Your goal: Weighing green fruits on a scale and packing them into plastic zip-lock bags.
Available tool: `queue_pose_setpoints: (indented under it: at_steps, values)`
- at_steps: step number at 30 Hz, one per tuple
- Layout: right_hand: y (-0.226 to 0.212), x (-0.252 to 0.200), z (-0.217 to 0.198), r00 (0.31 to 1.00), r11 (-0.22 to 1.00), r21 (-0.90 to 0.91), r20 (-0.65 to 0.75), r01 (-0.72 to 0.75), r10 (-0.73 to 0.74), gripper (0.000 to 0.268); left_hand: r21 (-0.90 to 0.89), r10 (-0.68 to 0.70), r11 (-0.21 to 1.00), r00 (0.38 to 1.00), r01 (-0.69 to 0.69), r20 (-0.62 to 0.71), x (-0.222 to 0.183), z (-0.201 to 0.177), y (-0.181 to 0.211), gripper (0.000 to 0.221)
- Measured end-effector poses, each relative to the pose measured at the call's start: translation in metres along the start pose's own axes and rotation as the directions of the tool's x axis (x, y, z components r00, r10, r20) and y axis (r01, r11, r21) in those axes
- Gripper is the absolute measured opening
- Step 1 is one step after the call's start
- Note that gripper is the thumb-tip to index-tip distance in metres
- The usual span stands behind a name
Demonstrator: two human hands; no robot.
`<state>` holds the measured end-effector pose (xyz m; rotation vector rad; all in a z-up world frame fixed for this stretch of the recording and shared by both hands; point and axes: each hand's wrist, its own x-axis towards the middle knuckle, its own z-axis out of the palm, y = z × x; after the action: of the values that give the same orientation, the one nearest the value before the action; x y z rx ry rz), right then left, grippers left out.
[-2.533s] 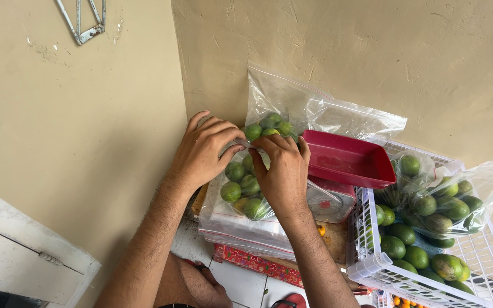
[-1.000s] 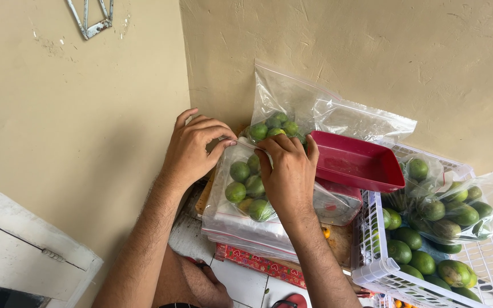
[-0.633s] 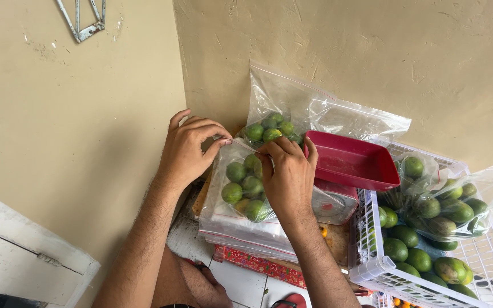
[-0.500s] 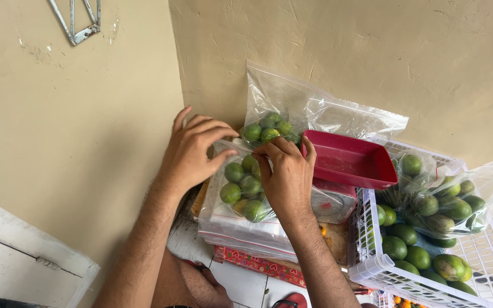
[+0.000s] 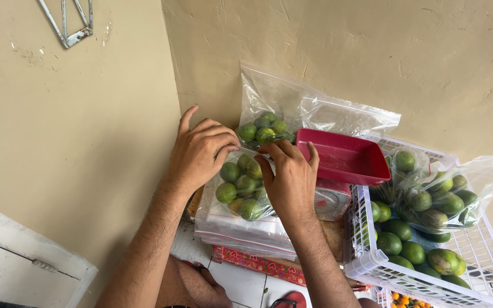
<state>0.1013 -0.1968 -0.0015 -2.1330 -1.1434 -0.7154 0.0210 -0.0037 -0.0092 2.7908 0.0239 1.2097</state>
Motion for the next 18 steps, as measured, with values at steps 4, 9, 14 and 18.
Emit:
queue_pose_setpoints:
  at_steps: [4, 9, 14, 18]
  values:
    - [0.011, -0.003, 0.006, 1.0, 1.0, 0.001, -0.002, -0.011, 0.011, 0.007, -0.005, -0.03, 1.0, 0.999, 0.03, 0.019, 0.003, -0.009, 0.006, 0.003]
    - [0.006, -0.006, 0.001, 1.0, 1.0, -0.013, 0.01, -0.009, 0.009, 0.009, 0.008, 0.024, 1.0, 0.996, -0.025, 0.086, 0.005, -0.002, 0.013, 0.001]
    - [0.016, -0.011, -0.003, 0.999, 0.996, -0.083, 0.023, -0.021, 0.023, 0.012, 0.009, 0.064, 0.998, 0.997, -0.064, 0.032, 0.003, -0.003, 0.006, 0.005]
    - [0.022, -0.014, 0.0, 1.0, 0.998, -0.066, -0.01, 0.016, -0.016, 0.011, 0.013, 0.059, 0.998, 0.998, -0.059, 0.021, 0.003, -0.007, 0.005, 0.003]
